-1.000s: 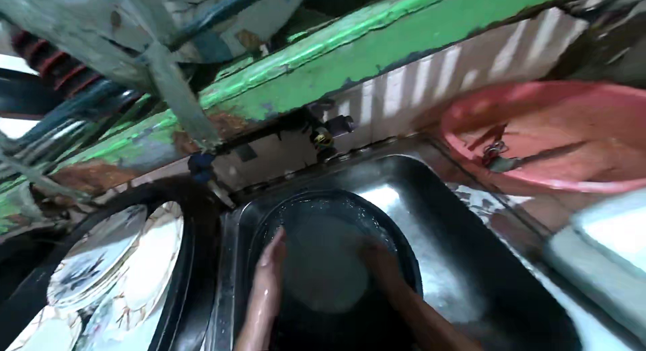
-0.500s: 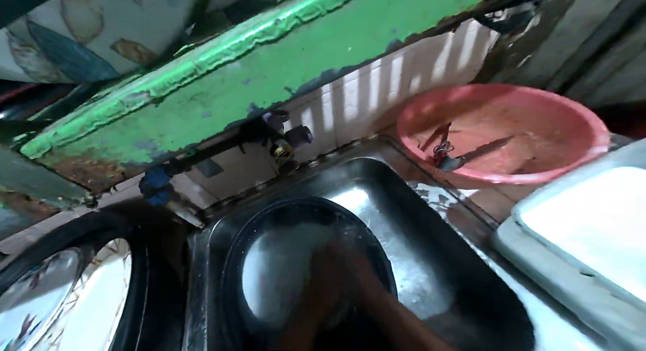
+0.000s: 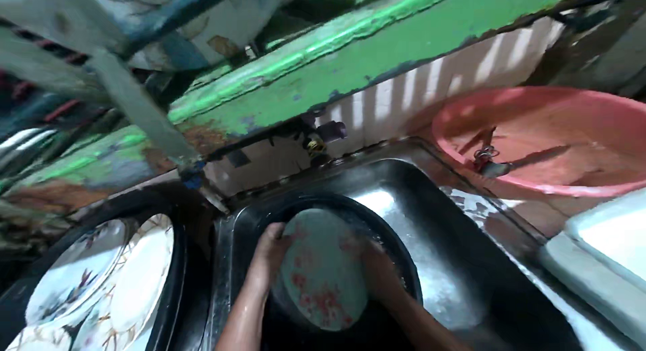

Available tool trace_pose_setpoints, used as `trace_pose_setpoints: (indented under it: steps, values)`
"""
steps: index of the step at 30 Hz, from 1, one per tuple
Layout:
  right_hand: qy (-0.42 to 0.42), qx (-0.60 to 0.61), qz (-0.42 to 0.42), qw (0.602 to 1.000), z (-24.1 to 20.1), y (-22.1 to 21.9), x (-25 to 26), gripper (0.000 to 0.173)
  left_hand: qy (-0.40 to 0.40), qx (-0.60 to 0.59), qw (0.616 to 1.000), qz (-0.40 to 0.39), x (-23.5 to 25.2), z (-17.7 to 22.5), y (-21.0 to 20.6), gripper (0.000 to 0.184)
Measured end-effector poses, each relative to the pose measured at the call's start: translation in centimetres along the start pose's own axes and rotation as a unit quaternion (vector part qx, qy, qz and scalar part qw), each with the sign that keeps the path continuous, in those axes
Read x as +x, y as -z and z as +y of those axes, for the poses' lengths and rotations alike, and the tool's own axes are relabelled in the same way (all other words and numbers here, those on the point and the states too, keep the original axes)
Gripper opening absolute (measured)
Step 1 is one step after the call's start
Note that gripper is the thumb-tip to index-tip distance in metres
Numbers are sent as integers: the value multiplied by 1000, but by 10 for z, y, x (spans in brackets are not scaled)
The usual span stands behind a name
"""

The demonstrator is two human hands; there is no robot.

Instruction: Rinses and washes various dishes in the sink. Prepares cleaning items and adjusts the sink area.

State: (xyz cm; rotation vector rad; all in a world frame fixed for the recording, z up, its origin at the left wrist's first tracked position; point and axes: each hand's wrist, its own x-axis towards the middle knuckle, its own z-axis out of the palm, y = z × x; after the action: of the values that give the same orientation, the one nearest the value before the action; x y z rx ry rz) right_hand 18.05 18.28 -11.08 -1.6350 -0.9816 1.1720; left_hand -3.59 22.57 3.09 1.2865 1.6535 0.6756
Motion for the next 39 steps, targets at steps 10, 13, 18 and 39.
trace_pose_setpoints:
  steps: [10,13,18,39]
  values:
    - [66,-377,-239,892,8,-26,-11,72,-194,-283,830,439,-144,43,99,28]
    - [117,-340,-109,927,18,-18,-2,72,-182,-465,730,467,-169,15,126,22]
    - [-27,-151,-57,987,13,3,3,51,-142,-598,615,494,-168,7,129,14]
    - [-85,-102,-87,987,-7,-1,4,36,24,335,941,-46,-50,20,-141,48]
